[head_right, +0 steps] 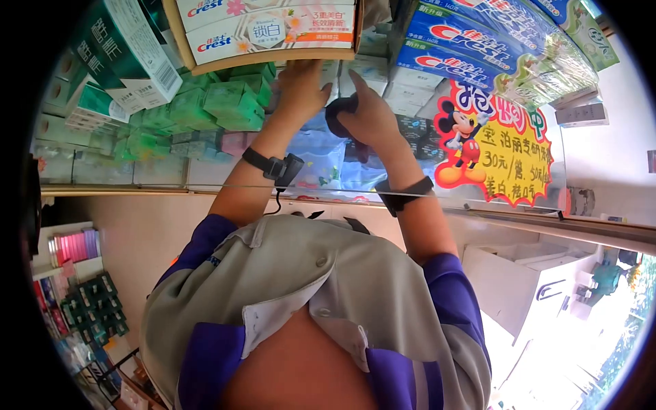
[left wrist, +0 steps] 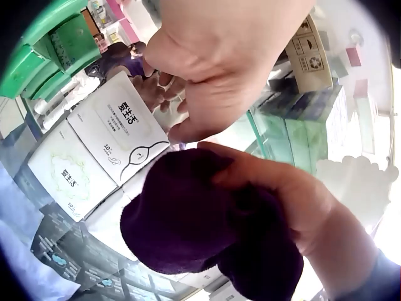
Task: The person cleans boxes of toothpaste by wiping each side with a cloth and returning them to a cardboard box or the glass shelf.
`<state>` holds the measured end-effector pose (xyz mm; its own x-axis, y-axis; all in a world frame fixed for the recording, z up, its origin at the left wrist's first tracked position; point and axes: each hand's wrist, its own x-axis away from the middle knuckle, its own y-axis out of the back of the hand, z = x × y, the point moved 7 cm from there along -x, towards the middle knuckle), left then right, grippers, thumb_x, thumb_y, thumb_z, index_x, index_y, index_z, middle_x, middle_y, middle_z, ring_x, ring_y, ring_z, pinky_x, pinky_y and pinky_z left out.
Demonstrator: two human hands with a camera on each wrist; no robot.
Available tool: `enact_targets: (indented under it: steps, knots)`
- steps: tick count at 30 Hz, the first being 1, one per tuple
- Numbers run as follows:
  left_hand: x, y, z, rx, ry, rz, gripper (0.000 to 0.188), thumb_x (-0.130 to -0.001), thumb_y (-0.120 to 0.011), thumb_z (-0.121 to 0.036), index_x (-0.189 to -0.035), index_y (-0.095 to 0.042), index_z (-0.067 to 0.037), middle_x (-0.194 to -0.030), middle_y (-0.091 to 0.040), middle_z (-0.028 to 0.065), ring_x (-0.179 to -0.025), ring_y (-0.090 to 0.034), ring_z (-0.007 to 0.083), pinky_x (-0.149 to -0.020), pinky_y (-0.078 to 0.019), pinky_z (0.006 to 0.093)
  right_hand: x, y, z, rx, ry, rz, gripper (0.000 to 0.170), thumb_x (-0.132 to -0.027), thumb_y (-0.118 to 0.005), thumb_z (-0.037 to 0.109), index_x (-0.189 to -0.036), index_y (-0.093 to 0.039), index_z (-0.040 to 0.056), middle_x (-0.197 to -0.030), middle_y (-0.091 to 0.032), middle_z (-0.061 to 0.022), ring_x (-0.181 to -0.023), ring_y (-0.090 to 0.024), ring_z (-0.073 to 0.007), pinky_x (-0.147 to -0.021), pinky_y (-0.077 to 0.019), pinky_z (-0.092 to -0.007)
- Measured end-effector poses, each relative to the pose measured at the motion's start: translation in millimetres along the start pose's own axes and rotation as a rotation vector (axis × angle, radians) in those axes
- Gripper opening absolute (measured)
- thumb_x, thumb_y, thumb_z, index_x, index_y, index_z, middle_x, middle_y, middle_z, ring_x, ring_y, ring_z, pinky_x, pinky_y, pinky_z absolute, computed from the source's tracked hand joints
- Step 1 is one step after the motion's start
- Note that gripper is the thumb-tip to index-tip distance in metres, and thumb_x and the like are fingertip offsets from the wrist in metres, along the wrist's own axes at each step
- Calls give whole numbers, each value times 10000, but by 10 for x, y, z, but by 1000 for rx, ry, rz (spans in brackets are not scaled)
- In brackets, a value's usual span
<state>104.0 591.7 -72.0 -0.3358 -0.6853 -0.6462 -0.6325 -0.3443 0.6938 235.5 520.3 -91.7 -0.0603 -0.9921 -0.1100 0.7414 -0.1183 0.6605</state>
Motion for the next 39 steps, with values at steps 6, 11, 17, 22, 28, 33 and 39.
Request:
enact_targets:
  steps: [6, 11, 17, 22, 28, 33, 39]
  knots:
    - [-113, -265, 61, -216, -190, 150, 627, -708, -691, -86, -1310, -517, -110, -1329, -534, 148, -1279, -462, 345, -919, -376, 612, -260, -286, 76, 149, -81, 37, 903, -725, -658, 274, -1509, -247, 96, -1018, -677, -264, -975, -652, -422, -847, -511, -479]
    - [-26, -269, 400, -151, -63, 313, 839, -638, -832, -168, -1374, -439, -85, -1409, -452, 159, -1324, -405, 380, -937, -387, 592, -180, -401, 111, 352, -195, 82, 925, -732, -632, 246, -1537, -184, 155, -992, -678, -243, -933, -668, -397, -837, -526, -477]
    - [53, -182, 387, -157, -122, 253, 779, -609, -828, -157, -1315, -510, -74, -1360, -449, 164, -1293, -397, 384, -880, -430, 558, -19, -511, 182, 452, -250, 50, 911, -758, -623, 241, -1546, -166, 222, -1020, -641, -232, -933, -656, -411, -833, -527, -495]
    - [88, -14, 416, -238, -112, 265, 801, -592, -866, -203, -1316, -525, -168, -1350, -437, 151, -1269, -414, 362, -881, -441, 527, 111, -512, 233, 403, -226, 60, 931, -748, -641, 192, -1544, -160, 222, -1023, -642, -234, -948, -650, -412, -843, -523, -487]
    - [247, 74, 441, 55, -163, 224, 733, -625, -840, -176, -1292, -536, -165, -1232, -539, 183, -1169, -499, 392, -908, -457, 481, 325, -411, 300, -6, -86, -28, 854, -720, -658, 134, -1501, -313, 171, -997, -658, -224, -921, -655, -377, -818, -508, -441]
    - [675, 474, 133, 359, -82, 421, 672, -635, -841, -160, -1217, -529, -37, -1130, -603, 212, -1086, -553, 417, -911, -462, 450, 830, -297, 325, -217, 29, -132, 712, -736, -640, 90, -1421, -449, 103, -901, -639, -153, -785, -622, -270, -773, -506, -348]
    - [1336, 278, 155, 492, -86, 540, 654, -628, -852, -171, -1169, -529, 5, -1074, -613, 225, -1037, -568, 419, -900, -464, 451, 1307, -538, 45, -142, -156, -49, 637, -722, -669, 128, -1335, -502, 85, -980, -643, -189, -886, -646, -314, -810, -508, -383]
